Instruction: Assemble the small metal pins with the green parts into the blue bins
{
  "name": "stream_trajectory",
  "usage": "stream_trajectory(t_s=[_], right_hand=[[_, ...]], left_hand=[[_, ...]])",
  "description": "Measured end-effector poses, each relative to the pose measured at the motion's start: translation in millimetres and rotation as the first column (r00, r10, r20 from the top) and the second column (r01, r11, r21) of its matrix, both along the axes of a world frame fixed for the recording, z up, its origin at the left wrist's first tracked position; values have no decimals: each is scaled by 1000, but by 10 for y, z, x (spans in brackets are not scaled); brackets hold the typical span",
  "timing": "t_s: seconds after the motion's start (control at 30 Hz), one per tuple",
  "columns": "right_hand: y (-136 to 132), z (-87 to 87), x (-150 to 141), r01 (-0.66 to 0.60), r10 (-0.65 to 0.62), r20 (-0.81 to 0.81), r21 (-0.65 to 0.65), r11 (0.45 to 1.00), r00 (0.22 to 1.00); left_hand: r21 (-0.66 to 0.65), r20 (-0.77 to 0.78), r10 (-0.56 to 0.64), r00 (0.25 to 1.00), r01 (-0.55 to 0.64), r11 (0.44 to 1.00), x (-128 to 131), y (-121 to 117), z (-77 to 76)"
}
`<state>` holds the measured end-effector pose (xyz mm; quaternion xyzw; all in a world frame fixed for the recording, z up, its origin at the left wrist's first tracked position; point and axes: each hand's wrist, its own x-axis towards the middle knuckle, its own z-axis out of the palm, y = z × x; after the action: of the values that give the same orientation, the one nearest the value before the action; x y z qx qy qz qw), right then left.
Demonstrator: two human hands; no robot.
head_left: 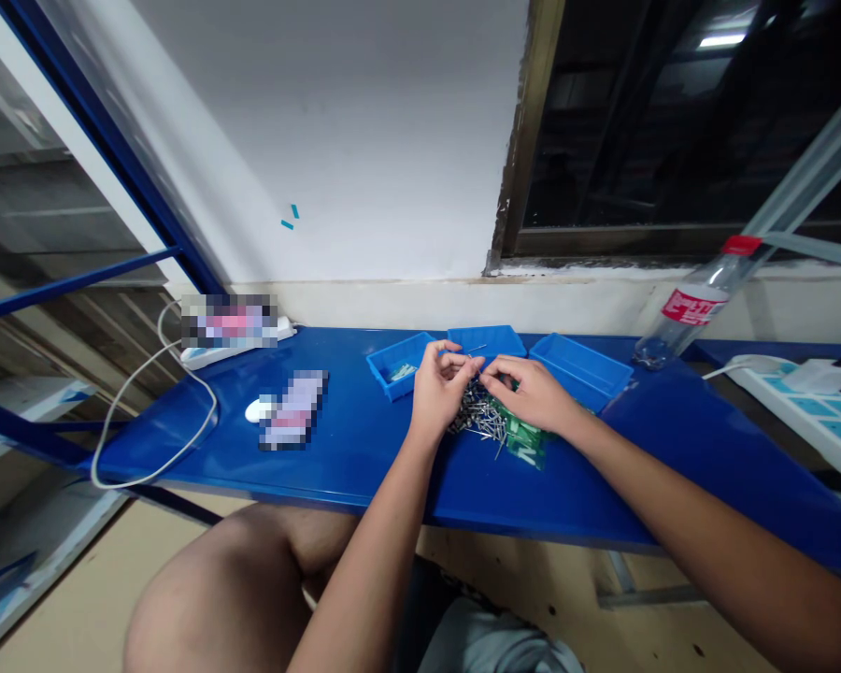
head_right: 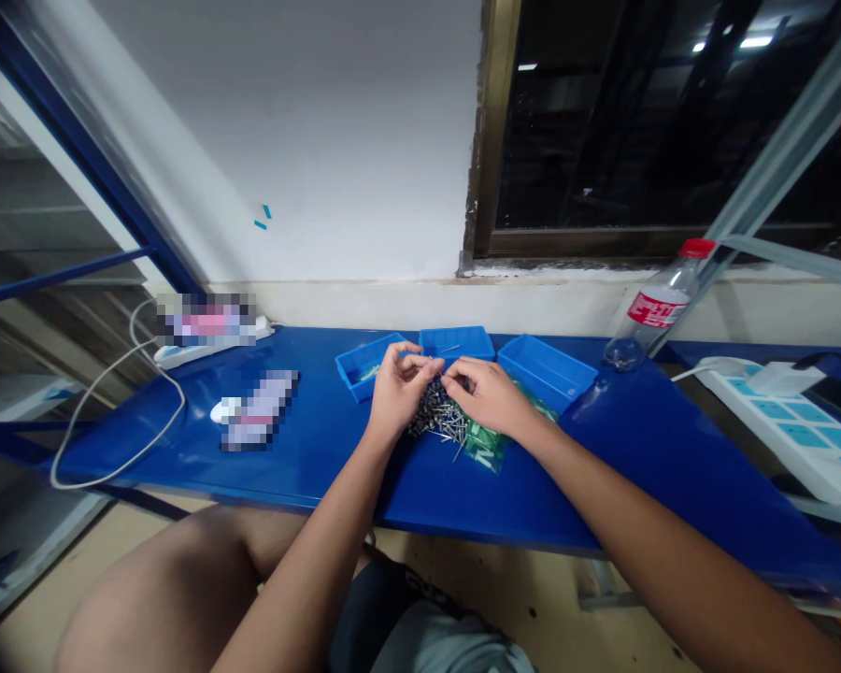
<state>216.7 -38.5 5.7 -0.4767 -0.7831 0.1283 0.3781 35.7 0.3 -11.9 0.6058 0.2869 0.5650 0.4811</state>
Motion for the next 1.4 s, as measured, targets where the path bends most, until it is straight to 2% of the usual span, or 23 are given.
stream_trajectory(t_s=[0.1,0.2,0.33,0.43,0.53,0.63,0.7,0.77,0.97,1.1,1.2,1.3,1.4], right_hand=[[-8,4,-20,13,-14,33,47,999,999],[0,5,0,50,-50,0,65,997,999],[37,-22,51,139,-130,-132,58,989,983],[84,-64,89,211,-204,-279,-3,977,938],[139,-101,131,227,-231,-406,-59,972,884],[189,-123,183,198,-216,-456,-89,976,863],[213,-134,220,206,-227,-427,-95,974,875],[231,-143,251,238,-249,-375,-76,968,893],[249,-124,271,317,-301,-254,20,948,919],[233,-80,261,374,-368,-63,157,914,928],[221,-63,271,322,-340,50,213,922,939],[225,-90,300,223,-256,150,207,953,955],[234,-147,332,167,-218,268,203,965,938]], left_hand=[[-33,7,-28,1000,29,999,-8,-10,23],[-23,-21,-48,999,48,999,-12,-22,30],[44,-108,-47,993,52,998,-13,-32,37],[123,-250,46,967,-15,992,-28,-47,50],[271,-462,153,874,-25,962,-49,-64,34],[394,-644,217,734,74,916,-55,-71,-24],[418,-702,250,667,102,903,-51,-66,-70],[415,-727,262,634,103,904,-46,-55,-104],[390,-738,229,635,123,913,-53,-21,-108],[362,-720,221,658,85,928,-58,-9,-103],[349,-704,224,674,53,936,-56,2,-116],[344,-701,222,678,49,938,-55,6,-126],[348,-695,227,682,43,937,-56,3,-122]])
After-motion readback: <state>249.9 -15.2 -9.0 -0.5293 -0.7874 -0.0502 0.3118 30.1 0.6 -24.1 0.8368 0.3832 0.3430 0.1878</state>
